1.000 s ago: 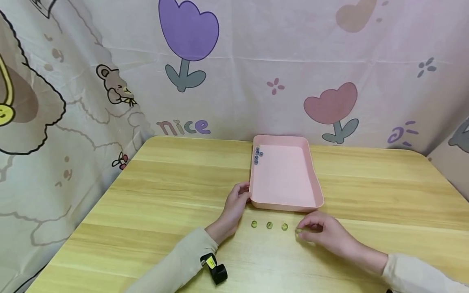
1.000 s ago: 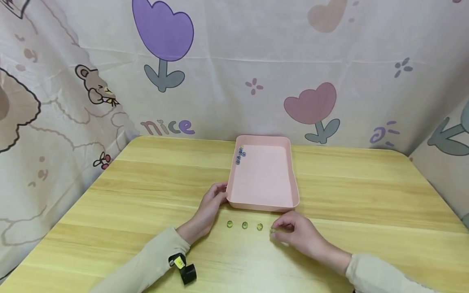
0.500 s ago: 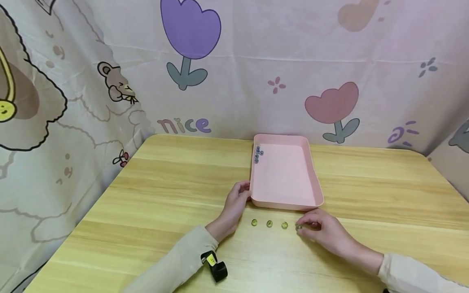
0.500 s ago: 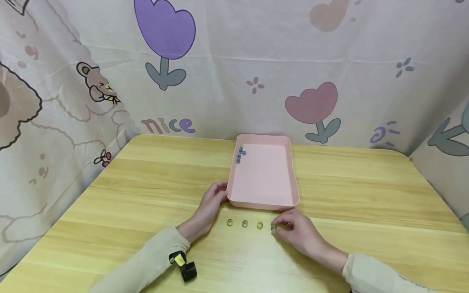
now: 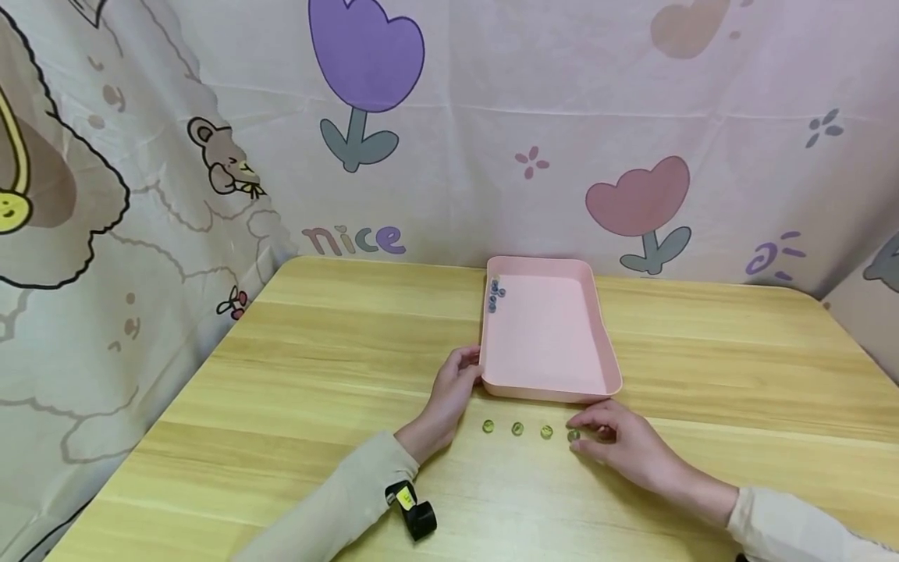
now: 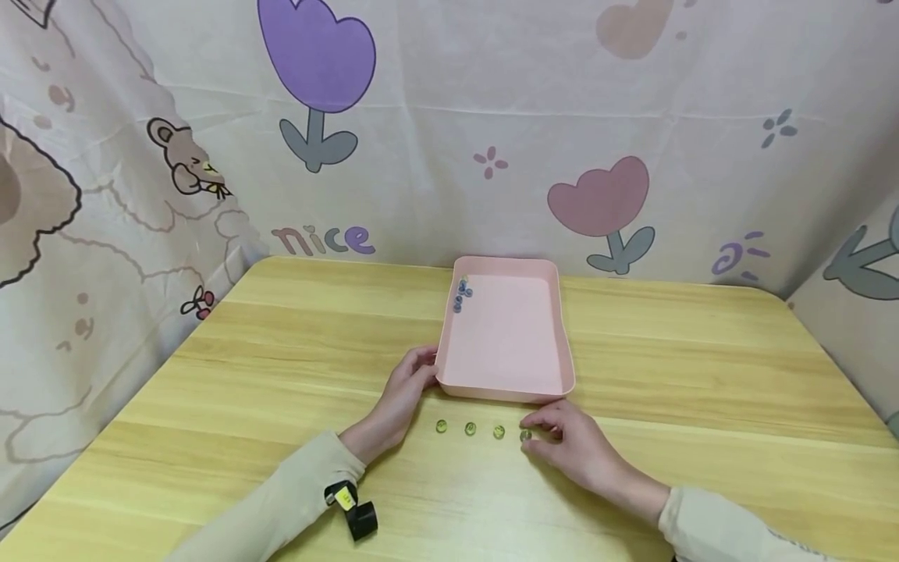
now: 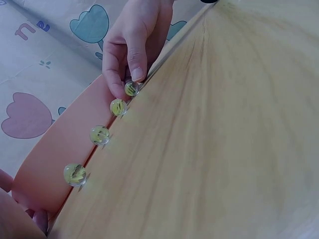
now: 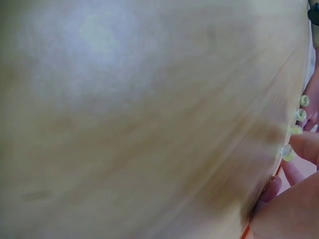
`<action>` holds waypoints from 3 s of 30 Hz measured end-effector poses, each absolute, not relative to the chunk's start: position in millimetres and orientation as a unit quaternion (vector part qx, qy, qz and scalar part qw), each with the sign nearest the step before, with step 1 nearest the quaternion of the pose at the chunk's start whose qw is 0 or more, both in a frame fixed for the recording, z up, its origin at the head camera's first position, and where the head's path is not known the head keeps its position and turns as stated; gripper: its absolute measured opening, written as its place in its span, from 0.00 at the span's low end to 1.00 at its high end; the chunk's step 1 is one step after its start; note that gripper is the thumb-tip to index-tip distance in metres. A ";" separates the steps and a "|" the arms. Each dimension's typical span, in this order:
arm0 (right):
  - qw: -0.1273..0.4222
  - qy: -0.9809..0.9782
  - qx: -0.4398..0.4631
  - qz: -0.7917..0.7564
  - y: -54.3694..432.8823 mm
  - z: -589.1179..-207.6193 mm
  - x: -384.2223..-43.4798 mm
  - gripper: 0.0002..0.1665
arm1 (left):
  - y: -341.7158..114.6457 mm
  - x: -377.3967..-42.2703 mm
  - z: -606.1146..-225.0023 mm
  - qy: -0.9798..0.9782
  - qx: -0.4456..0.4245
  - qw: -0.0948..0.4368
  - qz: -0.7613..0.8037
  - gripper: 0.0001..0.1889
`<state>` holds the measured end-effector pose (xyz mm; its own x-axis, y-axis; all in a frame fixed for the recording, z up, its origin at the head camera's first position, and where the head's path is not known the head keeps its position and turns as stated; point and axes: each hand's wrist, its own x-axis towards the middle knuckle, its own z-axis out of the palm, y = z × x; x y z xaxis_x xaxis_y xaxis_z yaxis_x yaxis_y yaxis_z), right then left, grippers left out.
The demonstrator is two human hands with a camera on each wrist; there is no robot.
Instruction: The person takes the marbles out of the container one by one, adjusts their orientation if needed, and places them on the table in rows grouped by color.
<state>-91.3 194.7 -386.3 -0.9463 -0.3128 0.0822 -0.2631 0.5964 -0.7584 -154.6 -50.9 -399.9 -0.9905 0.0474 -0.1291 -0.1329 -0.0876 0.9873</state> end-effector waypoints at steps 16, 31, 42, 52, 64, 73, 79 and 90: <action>0.031 0.893 -0.164 -0.418 195.5 -387.4 -91.5 0.13 | -51.2 -154.7 -399.4 0.672 -0.030 0.061 0.738 0.21; 0.035 0.885 -0.155 -0.439 201.7 -388.3 -88.6 0.17 | -51.3 -153.5 -399.4 0.672 -0.028 0.060 0.737 0.20; 0.155 0.846 -0.085 -0.503 212.7 -378.3 -93.8 0.24 | -51.1 -153.6 -399.5 0.669 -0.032 0.061 0.740 0.20; 0.208 0.830 -0.099 -0.509 226.2 -370.8 -99.3 0.23 | -50.9 -153.2 -399.2 0.670 -0.032 0.061 0.739 0.20; 0.197 0.849 -0.200 -0.447 229.3 -328.0 -112.1 0.18 | -51.2 -153.8 -398.1 0.671 -0.026 0.063 0.739 0.21; 0.109 0.878 -0.172 -0.433 221.7 -302.1 -120.5 0.20 | -51.1 -153.5 -397.9 0.672 -0.025 0.063 0.738 0.21; 0.093 0.890 -0.155 -0.419 211.5 -300.1 -129.3 0.21 | -51.5 -154.1 -399.1 0.675 -0.030 0.063 0.734 0.21; 0.080 0.893 -0.121 -0.426 214.1 -295.2 -152.9 0.22 | -50.4 -154.6 -398.8 0.675 -0.038 0.062 0.735 0.21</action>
